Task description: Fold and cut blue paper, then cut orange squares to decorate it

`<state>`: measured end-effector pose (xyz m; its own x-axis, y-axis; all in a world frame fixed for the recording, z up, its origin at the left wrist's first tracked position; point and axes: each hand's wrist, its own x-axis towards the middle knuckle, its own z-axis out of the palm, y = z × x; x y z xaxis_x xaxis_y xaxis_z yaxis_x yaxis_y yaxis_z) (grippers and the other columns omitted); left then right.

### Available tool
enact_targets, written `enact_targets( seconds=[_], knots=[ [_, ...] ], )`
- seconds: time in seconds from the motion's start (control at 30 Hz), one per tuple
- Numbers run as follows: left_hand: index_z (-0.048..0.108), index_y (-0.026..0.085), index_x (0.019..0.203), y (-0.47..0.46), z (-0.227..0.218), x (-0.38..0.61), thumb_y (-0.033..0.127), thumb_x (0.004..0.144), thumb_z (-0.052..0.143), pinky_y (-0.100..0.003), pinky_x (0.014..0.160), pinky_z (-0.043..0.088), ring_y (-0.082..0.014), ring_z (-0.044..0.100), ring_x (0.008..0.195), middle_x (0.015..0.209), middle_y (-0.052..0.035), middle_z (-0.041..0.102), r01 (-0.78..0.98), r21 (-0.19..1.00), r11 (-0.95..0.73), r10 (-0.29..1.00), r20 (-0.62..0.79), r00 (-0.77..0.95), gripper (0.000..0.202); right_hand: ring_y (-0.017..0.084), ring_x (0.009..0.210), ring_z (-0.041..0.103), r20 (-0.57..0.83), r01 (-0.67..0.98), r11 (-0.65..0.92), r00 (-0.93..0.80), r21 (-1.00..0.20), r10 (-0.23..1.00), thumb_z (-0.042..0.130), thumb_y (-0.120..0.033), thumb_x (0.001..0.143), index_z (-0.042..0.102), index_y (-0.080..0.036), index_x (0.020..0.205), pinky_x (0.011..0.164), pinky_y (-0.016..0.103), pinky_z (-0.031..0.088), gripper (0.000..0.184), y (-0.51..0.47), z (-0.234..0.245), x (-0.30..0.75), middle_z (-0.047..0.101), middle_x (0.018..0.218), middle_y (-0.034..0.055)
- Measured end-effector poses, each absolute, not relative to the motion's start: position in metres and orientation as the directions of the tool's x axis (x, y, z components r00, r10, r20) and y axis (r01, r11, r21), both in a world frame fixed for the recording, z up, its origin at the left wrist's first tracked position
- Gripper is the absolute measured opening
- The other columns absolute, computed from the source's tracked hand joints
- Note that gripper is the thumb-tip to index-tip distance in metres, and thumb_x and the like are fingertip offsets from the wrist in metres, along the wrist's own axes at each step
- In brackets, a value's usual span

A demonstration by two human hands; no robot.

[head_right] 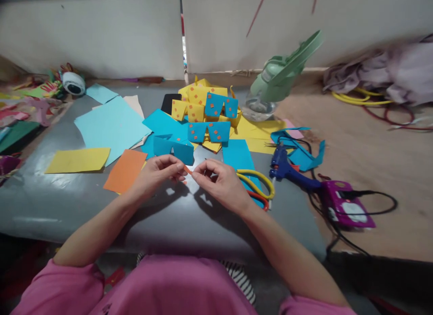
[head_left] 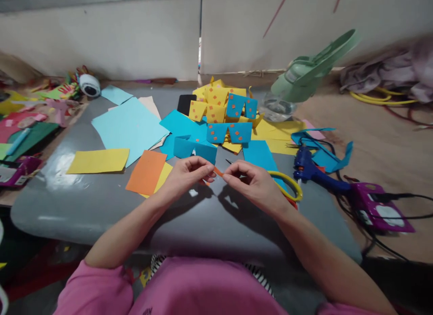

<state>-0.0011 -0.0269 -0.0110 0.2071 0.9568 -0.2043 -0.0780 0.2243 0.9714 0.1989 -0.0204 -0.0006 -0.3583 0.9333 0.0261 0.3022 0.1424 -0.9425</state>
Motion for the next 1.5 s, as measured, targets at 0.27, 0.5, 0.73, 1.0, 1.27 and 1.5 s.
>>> enact_targets(
  seconds=[0.27, 0.5, 0.73, 1.0, 1.27, 1.5],
  knots=[
    [0.066, 0.017, 0.081, -0.03, -0.015, 0.004, 0.044, 0.072, 0.083, -0.022, 0.061, 0.049, -0.0126, 0.07, 0.071, 0.077, -0.0005, 0.072, -0.216, 0.93, 0.298, 0.934, -0.238, 0.266, 0.033, 0.013, 0.066, 0.058, 0.113, 0.26, 0.208, -0.338, -0.943, 0.934, 0.065, -0.043, 0.091, 0.065, -0.021, 0.078, 0.053, 0.024, 0.046, 0.025, -0.025, -0.003, 0.194, 0.064, 0.075, 0.0015],
    [0.066, 0.015, 0.075, -0.023, -0.015, -0.008, 0.043, 0.068, 0.088, -0.017, 0.054, 0.045, -0.0078, 0.067, 0.06, 0.075, -0.0018, 0.073, -0.173, 0.802, 0.572, 0.745, -0.42, 0.519, 0.036, 0.014, 0.082, 0.066, 0.602, 0.355, 0.795, -0.521, -0.491, 0.605, 0.061, -0.017, 0.094, 0.07, -0.025, 0.1, 0.068, 0.026, 0.055, 0.013, -0.018, -0.007, 0.207, 0.07, 0.098, 0.0052],
    [0.066, 0.015, 0.078, -0.026, -0.016, -0.006, 0.042, 0.069, 0.087, -0.019, 0.055, 0.046, -0.0083, 0.067, 0.059, 0.073, -0.0005, 0.071, -0.162, 0.798, 0.58, 0.74, -0.433, 0.516, 0.036, 0.016, 0.082, 0.065, 0.605, 0.389, 0.854, -0.603, -0.346, 0.52, 0.059, -0.021, 0.096, 0.071, -0.026, 0.094, 0.071, 0.028, 0.054, 0.013, -0.016, -0.01, 0.209, 0.069, 0.089, 0.0034],
    [0.068, 0.017, 0.081, -0.031, -0.013, 0.0, 0.043, 0.074, 0.081, -0.023, 0.059, 0.05, -0.0125, 0.069, 0.064, 0.074, -0.0006, 0.069, -0.1, 0.928, 0.359, 0.887, -0.305, 0.347, 0.03, 0.012, 0.062, 0.055, 0.314, 0.393, 0.518, -0.477, -0.76, 0.821, 0.062, -0.033, 0.094, 0.067, -0.023, 0.088, 0.055, 0.027, 0.046, 0.012, -0.023, -0.003, 0.202, 0.067, 0.09, 0.0045],
    [0.069, 0.017, 0.086, -0.037, -0.016, 0.003, 0.036, 0.086, 0.068, -0.024, 0.064, 0.051, -0.014, 0.07, 0.072, 0.078, -0.0023, 0.074, 0.137, 0.988, 0.072, 0.956, -0.108, 0.274, 0.02, 0.012, 0.062, 0.053, 0.211, 0.431, 0.389, -0.404, -0.814, 0.89, 0.065, -0.032, 0.09, 0.063, -0.021, 0.08, 0.056, 0.028, 0.042, 0.016, -0.024, -0.001, 0.198, 0.062, 0.08, 0.0017],
    [0.071, 0.017, 0.085, -0.04, -0.015, 0.004, 0.027, 0.086, 0.064, -0.023, 0.064, 0.051, -0.0127, 0.068, 0.068, 0.082, -0.0024, 0.076, 0.349, 0.921, -0.175, 0.964, 0.088, 0.25, 0.011, 0.013, 0.064, 0.053, 0.185, 0.451, 0.381, -0.419, -0.807, 0.889, 0.065, -0.029, 0.089, 0.063, -0.021, 0.079, 0.057, 0.027, 0.043, 0.014, -0.022, -0.002, 0.199, 0.06, 0.077, 0.0014]
  ],
)
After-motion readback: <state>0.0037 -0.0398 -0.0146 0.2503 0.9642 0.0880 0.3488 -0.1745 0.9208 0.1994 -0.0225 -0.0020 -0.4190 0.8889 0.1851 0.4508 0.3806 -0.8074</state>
